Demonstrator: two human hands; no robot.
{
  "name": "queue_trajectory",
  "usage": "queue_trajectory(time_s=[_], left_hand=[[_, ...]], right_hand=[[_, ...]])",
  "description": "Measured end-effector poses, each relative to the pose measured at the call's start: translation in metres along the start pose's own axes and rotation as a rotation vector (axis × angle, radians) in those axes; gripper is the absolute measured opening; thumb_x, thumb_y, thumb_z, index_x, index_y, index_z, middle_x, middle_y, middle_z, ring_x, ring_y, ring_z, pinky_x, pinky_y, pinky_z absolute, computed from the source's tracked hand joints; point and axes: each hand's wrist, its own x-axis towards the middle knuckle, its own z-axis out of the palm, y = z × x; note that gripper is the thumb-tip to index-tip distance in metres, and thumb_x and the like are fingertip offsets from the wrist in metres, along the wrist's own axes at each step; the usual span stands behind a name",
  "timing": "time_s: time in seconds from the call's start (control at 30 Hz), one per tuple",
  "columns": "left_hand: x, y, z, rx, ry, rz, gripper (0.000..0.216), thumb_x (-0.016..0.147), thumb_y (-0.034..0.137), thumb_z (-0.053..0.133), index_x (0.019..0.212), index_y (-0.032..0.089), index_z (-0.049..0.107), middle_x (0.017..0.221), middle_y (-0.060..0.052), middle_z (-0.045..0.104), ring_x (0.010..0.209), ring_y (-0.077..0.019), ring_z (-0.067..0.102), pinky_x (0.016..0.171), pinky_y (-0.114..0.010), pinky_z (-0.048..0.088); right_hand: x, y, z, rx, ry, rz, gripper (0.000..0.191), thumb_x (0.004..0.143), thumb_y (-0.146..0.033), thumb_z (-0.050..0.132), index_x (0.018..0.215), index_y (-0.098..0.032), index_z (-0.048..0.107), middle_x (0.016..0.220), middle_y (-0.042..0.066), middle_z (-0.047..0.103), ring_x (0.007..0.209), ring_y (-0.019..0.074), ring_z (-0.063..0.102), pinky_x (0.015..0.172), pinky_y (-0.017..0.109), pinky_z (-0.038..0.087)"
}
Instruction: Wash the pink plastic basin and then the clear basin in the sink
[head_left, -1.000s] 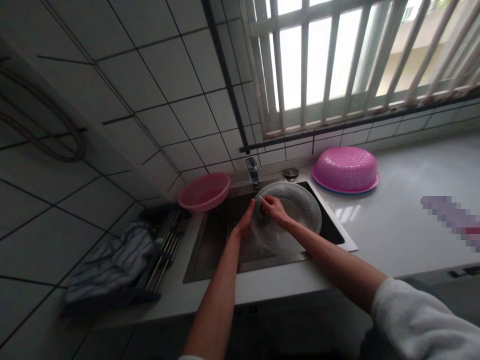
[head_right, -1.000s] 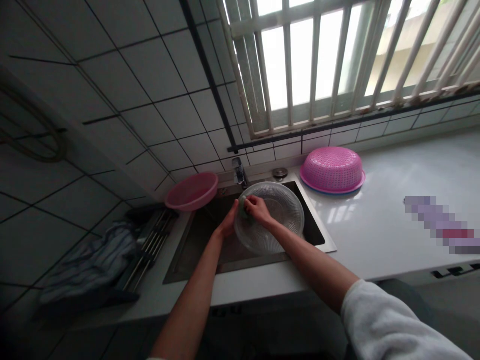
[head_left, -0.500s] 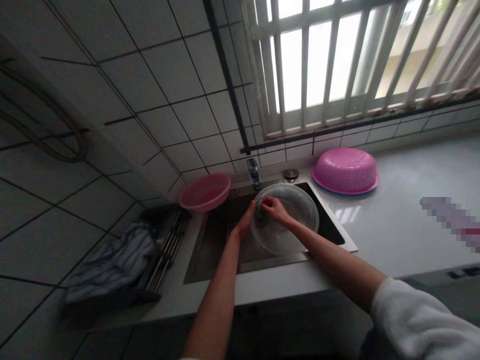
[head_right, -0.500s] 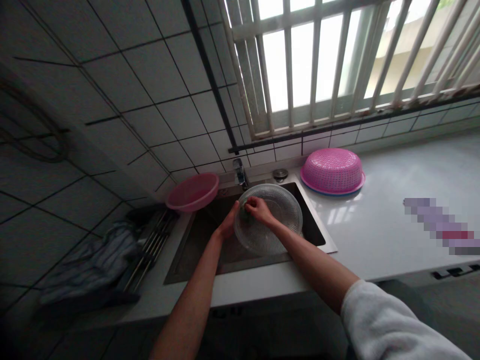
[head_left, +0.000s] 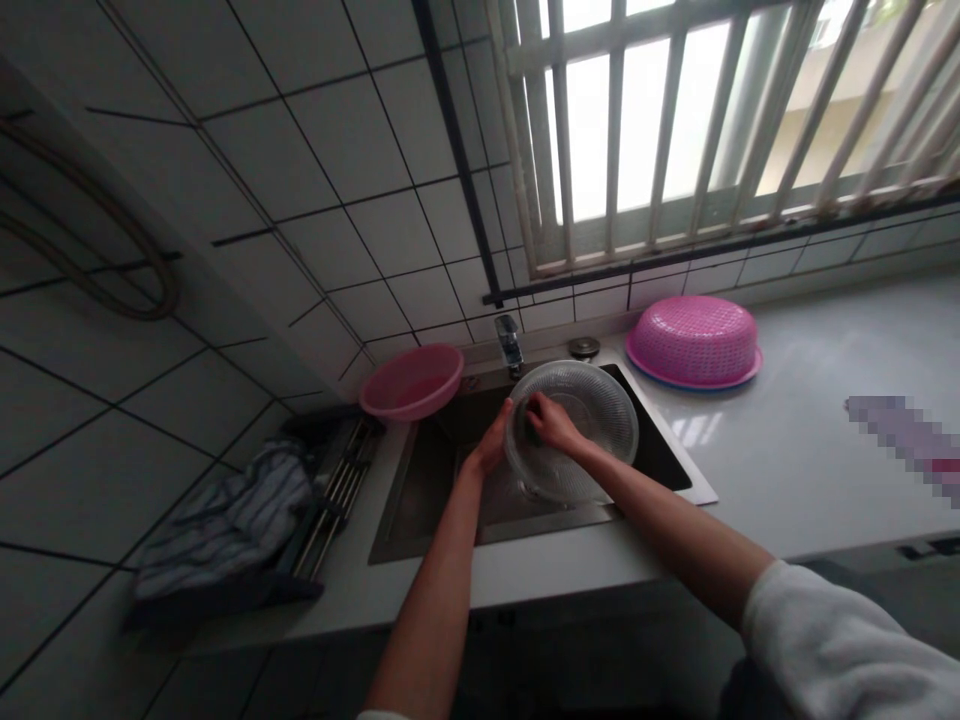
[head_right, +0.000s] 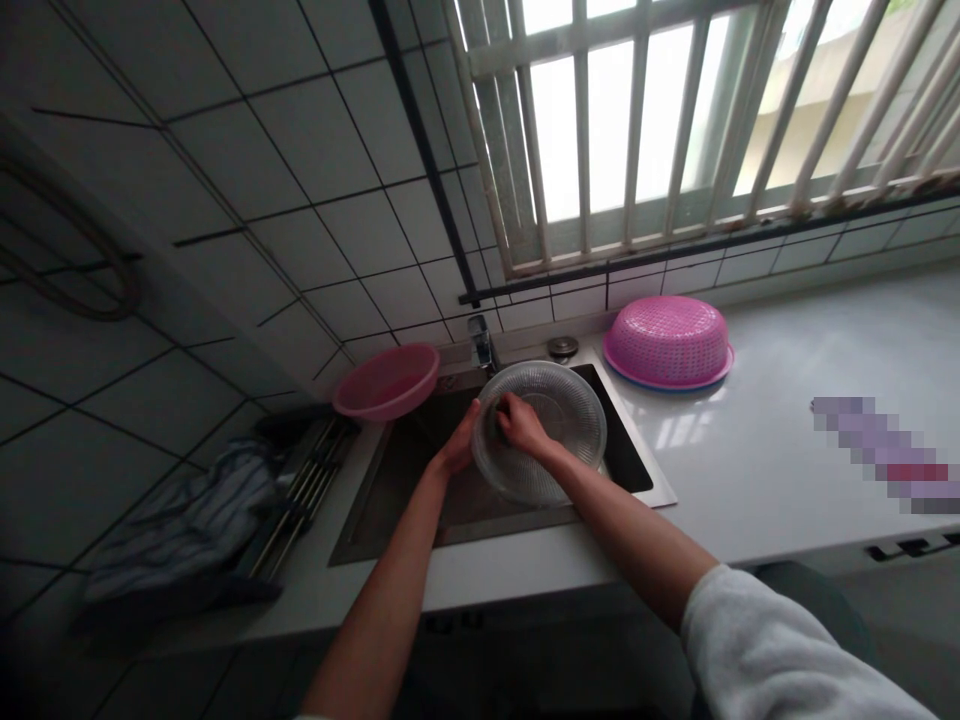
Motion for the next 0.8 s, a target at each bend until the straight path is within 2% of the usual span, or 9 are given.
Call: queue_trajectory(time_s=[0.07,0.1,0.27,0.33,0.4,0.47,0.6,0.7,0.8], left_hand=[[0.001,-0.003,-0.001,0.016,-0.022,-0.023,0.068,0.101,0.072,0.058,0.135,0.017,0.077,0.127,-0.013,0.081,0.129,-0.0351,0.069,0.118,-0.050,0.049],[0.001,-0.003,-0.002,0.024,-0.021,-0.007,0.069,0.099,0.074,0.059,0.134,0.017,0.077,0.130,-0.013,0.080,0.132,-0.0354,0.068,0.121,-0.051,0.048],[0.003,-0.002,-0.004,0.071,0.037,0.097,0.072,0.095,0.078,0.063,0.139,0.023,0.075,0.149,-0.008,0.070,0.153,-0.0333,0.051,0.133,-0.048,0.029],[0.004,-0.002,-0.004,0.087,0.039,0.096,0.073,0.094,0.080,0.062,0.140,0.024,0.074,0.153,-0.008,0.068,0.156,-0.0333,0.047,0.134,-0.049,0.027],[0.004,-0.002,-0.004,0.096,0.037,0.098,0.074,0.093,0.080,0.062,0.139,0.024,0.074,0.151,-0.008,0.069,0.155,-0.0329,0.049,0.134,-0.048,0.028],[0.003,-0.004,-0.004,0.101,0.036,0.065,0.074,0.092,0.080,0.065,0.136,0.021,0.076,0.144,-0.010,0.074,0.150,-0.0333,0.055,0.132,-0.048,0.032],[0.000,-0.006,-0.005,0.094,0.043,-0.031,0.074,0.090,0.079,0.067,0.126,0.015,0.080,0.126,-0.013,0.081,0.136,-0.0355,0.066,0.124,-0.049,0.043],[0.000,-0.004,-0.003,0.056,0.025,-0.022,0.070,0.094,0.079,0.063,0.122,0.017,0.082,0.123,-0.012,0.082,0.131,-0.0350,0.068,0.119,-0.048,0.047],[0.000,0.000,-0.001,0.027,0.045,-0.021,0.069,0.098,0.077,0.058,0.126,0.018,0.080,0.124,-0.013,0.081,0.126,-0.0349,0.070,0.113,-0.047,0.053]], right_hand=[[0.002,0.002,-0.003,-0.045,0.016,0.009,0.014,0.094,-0.017,0.056,0.104,-0.018,0.065,0.102,0.010,0.074,0.085,0.0219,0.064,0.080,0.031,0.049],[0.002,0.003,-0.003,-0.053,-0.020,-0.001,0.016,0.092,-0.014,0.056,0.104,-0.018,0.066,0.101,0.010,0.074,0.084,0.0216,0.064,0.080,0.031,0.049],[-0.006,0.004,0.002,-0.080,-0.429,-0.050,0.017,0.080,-0.006,0.063,0.087,-0.018,0.072,0.083,0.004,0.074,0.070,0.0165,0.060,0.068,0.026,0.045],[-0.008,0.002,0.002,-0.108,-0.484,-0.055,0.015,0.079,-0.006,0.064,0.082,-0.018,0.072,0.078,0.002,0.072,0.066,0.0151,0.058,0.066,0.025,0.042],[-0.008,0.000,-0.001,-0.109,-0.402,-0.057,0.013,0.083,-0.009,0.064,0.085,-0.018,0.073,0.082,0.004,0.074,0.068,0.0158,0.060,0.067,0.026,0.042],[-0.006,-0.002,-0.004,-0.082,-0.263,-0.037,0.010,0.087,-0.014,0.066,0.091,-0.018,0.074,0.090,0.006,0.076,0.074,0.0176,0.064,0.069,0.027,0.043],[0.001,-0.002,-0.010,0.001,-0.045,0.122,0.008,0.090,-0.025,0.067,0.090,-0.018,0.071,0.089,0.008,0.075,0.076,0.0201,0.066,0.068,0.027,0.045],[0.004,-0.002,-0.012,0.161,0.006,0.242,0.022,0.095,-0.037,0.059,0.087,-0.018,0.068,0.081,0.006,0.071,0.068,0.0192,0.063,0.062,0.026,0.045],[0.004,-0.005,-0.016,0.352,0.016,0.271,0.034,0.097,-0.048,0.055,0.084,-0.019,0.065,0.075,0.004,0.066,0.062,0.0174,0.058,0.057,0.026,0.044]])
